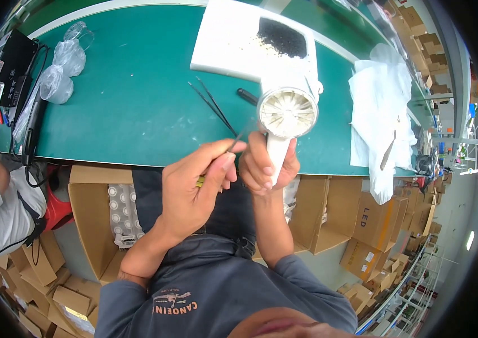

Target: The person assembles an electronic component by inserting a circuit board into a plastic housing, then applying adhesive with an adhesive applicator.

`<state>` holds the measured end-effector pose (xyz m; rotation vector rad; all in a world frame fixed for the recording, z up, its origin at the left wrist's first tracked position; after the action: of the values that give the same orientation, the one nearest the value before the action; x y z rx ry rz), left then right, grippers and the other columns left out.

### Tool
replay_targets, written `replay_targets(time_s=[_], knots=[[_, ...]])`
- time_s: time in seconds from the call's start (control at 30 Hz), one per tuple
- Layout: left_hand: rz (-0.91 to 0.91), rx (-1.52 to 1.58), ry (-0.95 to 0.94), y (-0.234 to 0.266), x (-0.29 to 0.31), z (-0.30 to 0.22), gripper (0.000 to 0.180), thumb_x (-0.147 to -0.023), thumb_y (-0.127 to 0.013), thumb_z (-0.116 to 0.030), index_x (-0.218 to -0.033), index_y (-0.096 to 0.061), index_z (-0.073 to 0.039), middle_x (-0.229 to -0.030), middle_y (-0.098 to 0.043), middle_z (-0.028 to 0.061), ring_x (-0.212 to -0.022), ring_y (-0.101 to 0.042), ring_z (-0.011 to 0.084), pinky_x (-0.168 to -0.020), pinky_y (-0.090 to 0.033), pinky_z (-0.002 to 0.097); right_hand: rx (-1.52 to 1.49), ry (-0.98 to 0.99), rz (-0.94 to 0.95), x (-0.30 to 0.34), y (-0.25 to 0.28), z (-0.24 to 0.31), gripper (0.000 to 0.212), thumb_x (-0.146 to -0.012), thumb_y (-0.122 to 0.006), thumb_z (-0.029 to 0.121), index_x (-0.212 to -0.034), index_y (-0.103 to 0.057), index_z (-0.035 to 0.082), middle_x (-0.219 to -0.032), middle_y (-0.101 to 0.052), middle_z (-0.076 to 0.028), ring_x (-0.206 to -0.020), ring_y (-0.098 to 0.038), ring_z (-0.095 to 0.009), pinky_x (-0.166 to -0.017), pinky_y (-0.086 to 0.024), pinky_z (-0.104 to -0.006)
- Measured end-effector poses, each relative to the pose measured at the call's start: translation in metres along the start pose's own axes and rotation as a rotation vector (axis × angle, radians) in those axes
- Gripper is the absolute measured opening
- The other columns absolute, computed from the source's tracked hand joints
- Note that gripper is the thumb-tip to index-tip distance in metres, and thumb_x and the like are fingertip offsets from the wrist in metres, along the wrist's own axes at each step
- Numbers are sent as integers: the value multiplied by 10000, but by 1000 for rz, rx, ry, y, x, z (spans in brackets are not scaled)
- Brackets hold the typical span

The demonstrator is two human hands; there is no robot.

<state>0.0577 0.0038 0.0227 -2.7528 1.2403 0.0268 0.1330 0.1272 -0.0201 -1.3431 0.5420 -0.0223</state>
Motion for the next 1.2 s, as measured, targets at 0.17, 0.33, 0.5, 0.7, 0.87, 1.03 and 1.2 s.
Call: replay_targets(time_s=[0.17,0.33,0.5,0.7,0.87,1.03,1.2], knots=[[-81,60,-78,-3,-5,-10,133,-949,-657,-2,-1074,-651,44,-825,-715,77,-707,-668,73,-594,-529,207,-9,6,-5,-1,-2,-1,595,-1071,-420,401,-1412,-327,-77,-768,-498,-133,-441,-443,-128,-349,-367,-239],[-94,75,-149,-12,-17,-30,207,-901,-704,38,-1089,-618,47,-799,-705,74,-718,-668,87,-613,-523,200,97,12,-183,8,2,-2,654,-1018,-535,423,-1398,-353,-78,-729,-539,-145,-439,-479,-134,-342,-366,-234],[-120,-15,-94,-18,-22,-42,210,-881,-722,45,-1068,-627,54,-775,-718,76,-697,-665,64,-615,-524,185,244,14,-264,11,5,-3,650,-991,-580,413,-1373,-376,-71,-751,-575,-173,-446,-491,-146,-353,-380,-229],[-194,61,61,-12,-26,-46,150,-923,-701,-18,-1038,-635,51,-730,-692,46,-617,-612,36,-556,-474,170,508,84,-229,0,-3,-6,522,-998,-575,352,-1308,-422,-39,-779,-583,-179,-465,-490,-143,-380,-408,-231],[-122,129,14,-4,-26,-36,110,-973,-646,-61,-1015,-601,30,-671,-612,1,-555,-529,23,-500,-420,177,608,89,-213,-1,-5,-10,462,-1011,-558,322,-1286,-435,-29,-791,-587,-183,-468,-487,-136,-392,-414,-227],[-7,143,-1,2,-22,-27,95,-999,-605,-84,-1009,-568,3,-671,-579,-4,-538,-511,33,-487,-412,185,548,38,-174,1,-2,-9,442,-1029,-529,333,-1277,-437,-22,-806,-579,-169,-475,-481,-125,-392,-405,-227],[103,402,57,19,-11,-16,86,-1000,-599,-82,-1029,-589,-2,-704,-618,19,-576,-549,37,-514,-431,183,305,90,-280,1,-2,2,448,-1062,-451,371,-1265,-423,-27,-817,-531,-132,-461,-446,-122,-374,-379,-234]])
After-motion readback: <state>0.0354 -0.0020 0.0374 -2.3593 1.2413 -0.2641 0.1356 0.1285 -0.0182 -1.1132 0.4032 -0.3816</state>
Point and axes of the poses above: each hand's wrist, its own x-axis away from the middle knuckle, its own y-axis out of the back of the hand, z = x × y, the point moved 4 cm from there along -x, towards the middle knuckle
